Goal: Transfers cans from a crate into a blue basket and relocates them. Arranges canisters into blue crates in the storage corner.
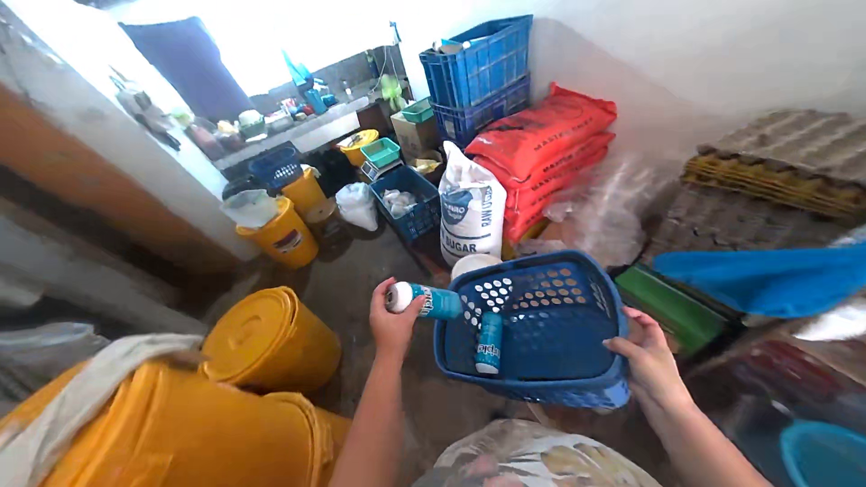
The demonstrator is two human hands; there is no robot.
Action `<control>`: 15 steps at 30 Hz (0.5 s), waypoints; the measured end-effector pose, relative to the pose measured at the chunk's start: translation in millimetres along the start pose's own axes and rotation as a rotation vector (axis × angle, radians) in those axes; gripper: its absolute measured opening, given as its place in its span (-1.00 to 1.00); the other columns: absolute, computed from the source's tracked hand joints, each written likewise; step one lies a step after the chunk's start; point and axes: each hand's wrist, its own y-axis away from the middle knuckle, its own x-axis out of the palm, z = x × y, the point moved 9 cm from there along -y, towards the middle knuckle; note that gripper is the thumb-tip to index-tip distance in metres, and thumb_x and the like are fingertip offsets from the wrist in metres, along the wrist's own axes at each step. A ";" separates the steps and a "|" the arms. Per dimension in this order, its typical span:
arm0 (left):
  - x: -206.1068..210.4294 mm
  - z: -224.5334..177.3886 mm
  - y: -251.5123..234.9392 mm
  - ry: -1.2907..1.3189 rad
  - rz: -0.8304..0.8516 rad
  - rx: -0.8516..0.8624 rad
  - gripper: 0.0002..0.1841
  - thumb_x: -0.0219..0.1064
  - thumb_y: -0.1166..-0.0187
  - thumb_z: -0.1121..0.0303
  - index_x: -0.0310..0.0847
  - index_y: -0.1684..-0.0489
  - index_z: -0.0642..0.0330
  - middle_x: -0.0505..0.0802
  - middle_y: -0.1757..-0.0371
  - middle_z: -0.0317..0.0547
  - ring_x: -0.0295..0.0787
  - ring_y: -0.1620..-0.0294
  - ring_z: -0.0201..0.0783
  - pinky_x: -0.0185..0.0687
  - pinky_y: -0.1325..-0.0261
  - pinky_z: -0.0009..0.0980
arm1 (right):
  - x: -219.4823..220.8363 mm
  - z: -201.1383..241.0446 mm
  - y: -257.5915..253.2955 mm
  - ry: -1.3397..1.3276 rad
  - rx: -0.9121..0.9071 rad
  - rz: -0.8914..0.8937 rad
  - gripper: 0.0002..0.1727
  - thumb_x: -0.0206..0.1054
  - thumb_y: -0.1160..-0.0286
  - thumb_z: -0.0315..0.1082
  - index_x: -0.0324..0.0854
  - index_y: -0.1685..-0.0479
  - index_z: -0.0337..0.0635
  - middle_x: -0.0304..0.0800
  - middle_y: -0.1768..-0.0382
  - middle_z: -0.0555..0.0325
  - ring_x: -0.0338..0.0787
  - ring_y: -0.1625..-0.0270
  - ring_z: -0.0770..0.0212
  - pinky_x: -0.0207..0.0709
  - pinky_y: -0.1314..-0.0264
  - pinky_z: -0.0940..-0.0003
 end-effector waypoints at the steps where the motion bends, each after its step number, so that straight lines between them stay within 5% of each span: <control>1: -12.3 11.4 -24.5 0.001 -0.062 -0.018 -0.16 0.72 -0.14 0.31 0.43 -0.45 0.55 0.75 -0.27 0.33 0.74 -0.26 -0.09 0.67 -0.35 -0.23 | 29.4 2.9 -18.6 0.006 0.009 0.020 -0.14 0.23 0.15 -0.79 0.27 -0.45 -0.22 0.75 0.18 0.16 0.80 0.34 0.44 0.72 0.34 0.49; 4: -57.6 42.6 -89.0 -0.016 -0.236 -0.037 -0.18 0.68 -0.15 0.31 0.39 -0.41 0.57 0.73 -0.20 0.31 0.72 -0.17 -0.15 0.67 -0.27 -0.28 | 115.2 10.9 -71.6 0.047 0.031 0.072 -0.13 0.27 0.10 -0.77 0.28 -0.49 -0.18 0.72 0.25 0.14 0.76 0.40 0.38 0.70 0.37 0.42; 7: -104.7 83.3 -137.9 -0.056 -0.355 -0.054 -0.19 0.65 -0.23 0.35 0.32 -0.44 0.62 0.69 -0.24 0.39 0.68 -0.23 -0.11 0.63 -0.34 -0.27 | 199.7 13.7 -116.4 0.061 0.010 0.161 -0.15 0.26 0.09 -0.76 0.28 -0.48 -0.19 0.71 0.06 0.11 0.77 0.31 0.38 0.72 0.31 0.43; 15: -193.5 245.6 -294.6 -0.116 -0.491 -0.252 -0.18 0.64 -0.32 0.39 0.25 -0.53 0.62 0.62 -0.34 0.52 0.61 -0.34 0.11 0.55 -0.44 -0.10 | 384.0 -21.8 -189.7 0.065 0.005 0.182 -0.18 0.27 0.12 -0.74 0.37 -0.43 -0.22 0.79 0.20 0.12 0.80 0.34 0.35 0.75 0.27 0.40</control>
